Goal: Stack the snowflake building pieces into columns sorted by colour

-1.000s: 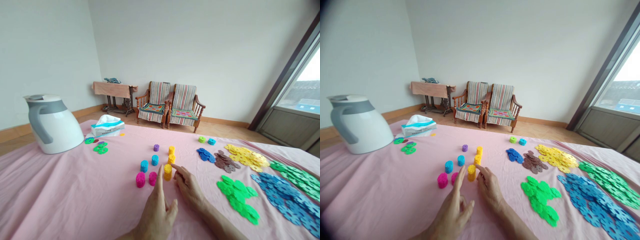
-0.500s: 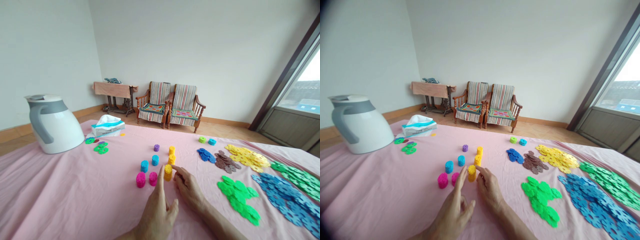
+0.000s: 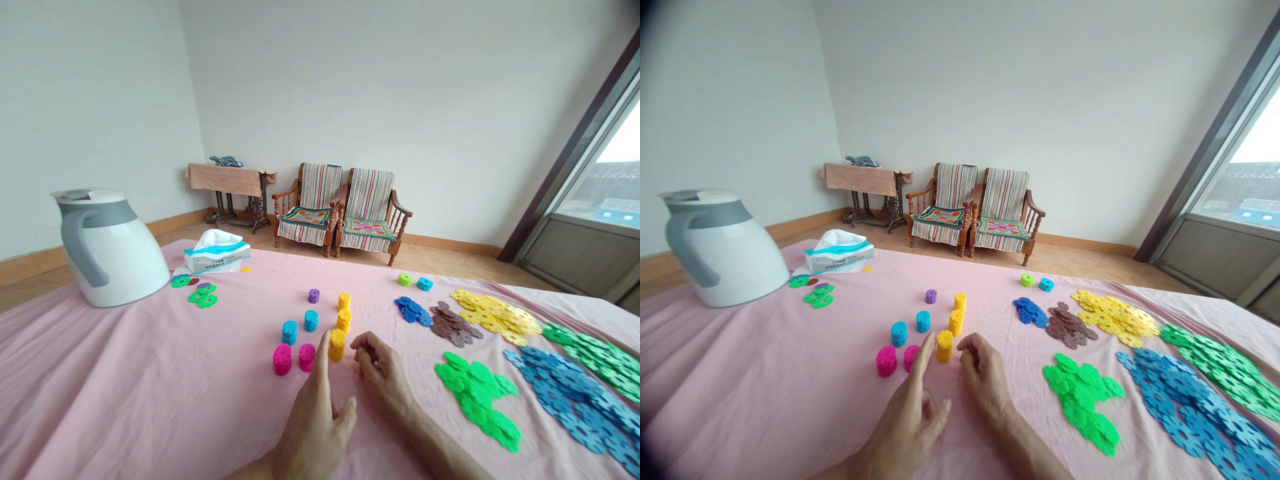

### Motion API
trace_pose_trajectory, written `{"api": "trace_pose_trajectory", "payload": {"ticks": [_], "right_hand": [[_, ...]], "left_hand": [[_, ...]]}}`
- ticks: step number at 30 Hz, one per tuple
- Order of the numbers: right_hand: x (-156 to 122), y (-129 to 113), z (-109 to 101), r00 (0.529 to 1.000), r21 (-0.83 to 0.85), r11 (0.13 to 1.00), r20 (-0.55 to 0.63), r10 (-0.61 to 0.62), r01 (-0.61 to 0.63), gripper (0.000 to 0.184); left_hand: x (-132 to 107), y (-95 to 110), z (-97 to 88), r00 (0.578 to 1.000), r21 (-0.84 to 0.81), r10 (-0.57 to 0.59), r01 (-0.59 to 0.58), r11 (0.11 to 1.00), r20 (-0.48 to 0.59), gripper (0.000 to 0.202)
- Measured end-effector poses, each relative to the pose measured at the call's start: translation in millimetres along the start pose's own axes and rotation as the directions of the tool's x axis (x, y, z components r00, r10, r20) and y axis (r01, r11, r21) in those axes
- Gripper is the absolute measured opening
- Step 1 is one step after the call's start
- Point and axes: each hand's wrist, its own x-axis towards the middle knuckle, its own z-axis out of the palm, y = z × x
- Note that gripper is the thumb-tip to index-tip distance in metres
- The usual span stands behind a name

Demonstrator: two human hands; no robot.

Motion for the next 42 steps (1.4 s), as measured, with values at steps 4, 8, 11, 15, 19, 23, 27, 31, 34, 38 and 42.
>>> {"api": "trace_pose_trajectory", "payload": {"ticks": [4, 8, 11, 15, 19, 23, 27, 31, 34, 38, 42], "right_hand": [[-2.2, -6.3, -1.6, 0.999, 0.025, 1.000, 0.052, 0.014, -0.015, 0.018], [-3.9, -15.8, -0.4, 0.992, 0.050, 0.999, 0.125, -0.007, 0.001, 0.020], [-5.3, -20.5, -0.1, 0.988, 0.077, 0.997, 0.153, -0.026, 0.015, 0.022], [-6.5, -23.0, -0.6, 0.984, 0.106, 0.994, 0.174, -0.034, 0.016, 0.023], [-5.9, -23.2, 0.1, 0.984, 0.109, 0.994, 0.173, -0.034, 0.015, 0.023], [-6.3, -23.4, 1.4, 0.986, 0.108, 0.994, 0.163, -0.036, 0.018, 0.023], [-7.3, -21.1, 0.6, 0.989, 0.111, 0.994, 0.144, -0.024, 0.008, 0.022], [-2.8, -12.0, -4.5, 0.997, 0.110, 0.994, 0.070, 0.019, -0.026, 0.022], [3.8, -5.6, -11.6, 0.999, 0.087, 0.996, -0.023, 0.025, -0.023, 0.022], [10.6, -3.8, -19.3, 0.995, 0.034, 0.999, -0.089, 0.039, -0.036, 0.024], [12.7, -2.1, -19.6, 0.996, -0.012, 0.998, -0.068, 0.055, -0.056, 0.024]], "left_hand": [[1.2, 1.3, -0.5, 1.000, 0.001, -0.020, 0.020, 1.000, 0.023, 0.078], [2.1, 3.4, -0.6, 0.999, 0.001, -0.031, 0.031, 1.000, 0.025, 0.079], [2.8, 3.9, -0.4, 0.999, 0.000, -0.035, 0.035, 0.999, 0.017, 0.078], [3.4, 2.7, -0.1, 1.000, -0.041, -0.027, 0.027, 0.999, 0.011, 0.077], [3.6, 1.5, -0.5, 1.000, -0.066, -0.005, 0.005, 0.998, 0.002, 0.077], [3.8, 1.7, -0.4, 1.000, -0.055, -0.013, 0.013, 0.998, -0.007, 0.076], [2.1, 2.7, -0.1, 1.000, -0.045, -0.031, 0.031, 0.998, 0.002, 0.077], [-1.3, 6.1, -2.0, 0.997, -0.035, 0.031, -0.034, 0.999, -0.064, 0.071], [-1.4, 9.4, -4.6, 0.989, 0.009, 0.115, -0.115, 0.993, -0.089, 0.058], [2.5, 8.9, -5.6, 0.969, 0.078, 0.239, -0.244, 0.967, 0.061, 0.036], [6.0, 3.5, -3.7, 0.955, 0.117, 0.225, -0.250, 0.961, 0.192, 0.029]]}}
